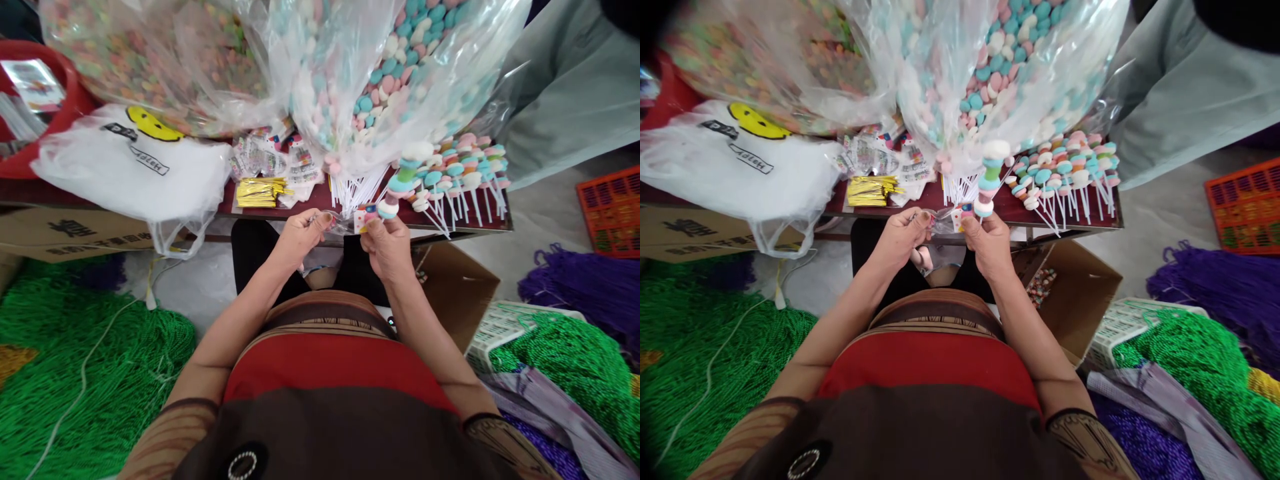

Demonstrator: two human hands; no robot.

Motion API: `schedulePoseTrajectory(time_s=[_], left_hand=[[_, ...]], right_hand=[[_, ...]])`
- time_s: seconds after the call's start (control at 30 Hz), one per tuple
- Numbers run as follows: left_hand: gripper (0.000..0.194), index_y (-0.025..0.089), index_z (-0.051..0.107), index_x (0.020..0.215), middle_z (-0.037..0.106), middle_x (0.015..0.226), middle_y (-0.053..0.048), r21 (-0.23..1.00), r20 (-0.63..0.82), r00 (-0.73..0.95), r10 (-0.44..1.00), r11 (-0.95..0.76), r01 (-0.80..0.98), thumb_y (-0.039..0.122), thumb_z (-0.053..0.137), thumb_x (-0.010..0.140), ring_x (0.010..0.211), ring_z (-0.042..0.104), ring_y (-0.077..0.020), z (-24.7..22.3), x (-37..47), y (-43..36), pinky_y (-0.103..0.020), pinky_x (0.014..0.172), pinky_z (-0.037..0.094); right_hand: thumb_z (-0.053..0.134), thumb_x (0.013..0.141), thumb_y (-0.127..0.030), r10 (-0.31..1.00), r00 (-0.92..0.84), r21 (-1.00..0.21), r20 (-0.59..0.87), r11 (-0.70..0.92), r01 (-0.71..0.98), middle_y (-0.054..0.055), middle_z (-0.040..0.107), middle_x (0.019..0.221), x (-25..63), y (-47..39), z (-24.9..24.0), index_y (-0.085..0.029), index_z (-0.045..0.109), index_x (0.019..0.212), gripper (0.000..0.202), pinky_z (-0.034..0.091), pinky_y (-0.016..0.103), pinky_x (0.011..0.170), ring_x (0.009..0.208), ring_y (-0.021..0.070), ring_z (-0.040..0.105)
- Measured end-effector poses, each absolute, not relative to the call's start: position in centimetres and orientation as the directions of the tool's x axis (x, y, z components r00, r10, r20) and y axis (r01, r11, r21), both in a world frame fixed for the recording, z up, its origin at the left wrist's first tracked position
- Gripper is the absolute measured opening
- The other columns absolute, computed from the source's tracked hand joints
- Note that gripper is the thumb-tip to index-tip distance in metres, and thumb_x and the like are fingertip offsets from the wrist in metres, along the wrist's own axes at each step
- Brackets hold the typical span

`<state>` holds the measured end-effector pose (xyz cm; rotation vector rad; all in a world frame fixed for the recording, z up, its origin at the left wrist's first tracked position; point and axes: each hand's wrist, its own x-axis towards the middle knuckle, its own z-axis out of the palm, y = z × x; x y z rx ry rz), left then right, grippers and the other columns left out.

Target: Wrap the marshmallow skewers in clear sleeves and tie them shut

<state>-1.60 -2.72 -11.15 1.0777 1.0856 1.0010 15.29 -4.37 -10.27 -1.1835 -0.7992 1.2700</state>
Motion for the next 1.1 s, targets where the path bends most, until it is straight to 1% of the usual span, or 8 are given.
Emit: schedulePoseTrajectory(time_s=[0.13, 0.27, 0.37, 0.53, 0.67, 0.83, 0.93, 1.1], left_hand=[[0.057, 0.020, 0.058, 0.065, 0.044, 0.049, 0.007, 0.983, -0.169, 0.164, 0.972, 0.178, -0.046, 0.075, 0.066, 0.077, 0.044, 0.034, -0.0062, -11.1, -1.5, -2.8, -0.025, 0.049, 0.034], [0.054, 0.021, 0.059, 0.068, 0.051, 0.055, 0.004, 0.975, -0.180, 0.160, 0.971, 0.197, -0.100, 0.073, 0.063, 0.081, 0.051, 0.046, -0.0088, -10.9, -1.5, -2.9, -0.025, 0.052, 0.040], [0.043, 0.023, 0.064, 0.085, 0.054, 0.061, 0.004, 0.962, -0.212, 0.167, 0.963, 0.236, -0.139, 0.065, 0.072, 0.079, 0.055, 0.053, -0.0101, -10.9, -1.4, -2.8, -0.024, 0.052, 0.042], [0.049, 0.020, 0.055, 0.073, 0.042, 0.053, 0.009, 0.925, -0.193, 0.150, 0.970, 0.231, -0.302, 0.065, 0.075, 0.077, 0.047, 0.044, -0.0056, -11.4, -0.8, -2.8, -0.023, 0.056, 0.046], [0.054, 0.021, 0.048, 0.069, 0.031, 0.048, 0.012, 0.897, -0.195, 0.102, 0.975, 0.220, -0.383, 0.068, 0.073, 0.077, 0.041, 0.035, -0.0042, -12.1, -0.5, -2.8, -0.022, 0.053, 0.045], [0.053, 0.022, 0.047, 0.069, 0.035, 0.047, 0.012, 0.894, -0.187, 0.032, 0.982, 0.183, -0.410, 0.068, 0.073, 0.076, 0.041, 0.037, -0.0048, -12.7, -0.7, -2.7, -0.022, 0.054, 0.047], [0.053, 0.021, 0.043, 0.067, 0.030, 0.046, 0.012, 0.793, -0.265, 0.034, 0.964, 0.238, -0.562, 0.063, 0.072, 0.080, 0.038, 0.034, -0.0052, -12.6, -0.9, -2.4, -0.022, 0.051, 0.045], [0.055, 0.020, 0.034, 0.060, 0.018, 0.045, 0.012, 0.628, -0.378, 0.151, 0.913, 0.373, -0.683, 0.056, 0.054, 0.096, 0.035, 0.028, -0.0056, -11.8, -1.7, -1.8, -0.021, 0.047, 0.039]], right_hand=[[0.093, 0.051, -0.057, 0.968, 0.184, -0.944, -0.170, -0.107, -0.312, -0.009, 0.047, 0.053, 15.4, -4.2, -10.2, -0.021, 0.060, 0.067, 0.052, 0.019, 0.022, 0.040, 0.043, 0.0028, 0.025], [0.086, 0.058, -0.066, 0.951, 0.268, -0.959, -0.155, -0.080, -0.271, -0.008, 0.043, 0.051, 15.1, -4.2, -10.6, -0.021, 0.056, 0.063, 0.055, 0.019, 0.022, 0.039, 0.043, 0.0035, 0.026], [0.083, 0.060, -0.071, 0.943, 0.302, -0.965, -0.139, -0.061, -0.254, -0.008, 0.043, 0.051, 14.7, -4.2, -10.8, -0.020, 0.060, 0.064, 0.055, 0.019, 0.023, 0.039, 0.043, 0.0039, 0.027], [0.086, 0.053, -0.071, 0.927, 0.350, -0.966, -0.133, -0.041, -0.257, -0.007, 0.043, 0.049, 14.3, -4.2, -10.9, -0.020, 0.058, 0.058, 0.058, 0.020, 0.022, 0.040, 0.043, 0.0039, 0.030], [0.084, 0.057, -0.071, 0.954, 0.269, -0.964, -0.134, -0.063, -0.258, -0.007, 0.045, 0.051, 14.3, -4.3, -10.7, -0.020, 0.059, 0.061, 0.057, 0.020, 0.022, 0.040, 0.043, 0.0037, 0.028], [0.082, 0.062, -0.069, 0.964, 0.242, -0.979, -0.110, -0.063, -0.195, -0.007, 0.042, 0.049, 14.4, -4.4, -10.7, -0.020, 0.053, 0.057, 0.057, 0.019, 0.022, 0.040, 0.044, 0.0045, 0.027], [0.077, 0.070, -0.068, 0.974, 0.217, -0.992, -0.069, -0.045, -0.116, -0.006, 0.044, 0.053, 14.9, -4.6, -10.6, -0.021, 0.057, 0.062, 0.052, 0.023, 0.023, 0.042, 0.046, 0.0063, 0.032], [0.070, 0.085, -0.050, 0.992, 0.110, -0.987, 0.067, 0.050, 0.151, -0.002, 0.058, 0.067, 18.1, -6.1, -9.2, -0.021, 0.071, 0.086, 0.029, 0.035, 0.024, 0.049, 0.055, 0.0093, 0.044]])
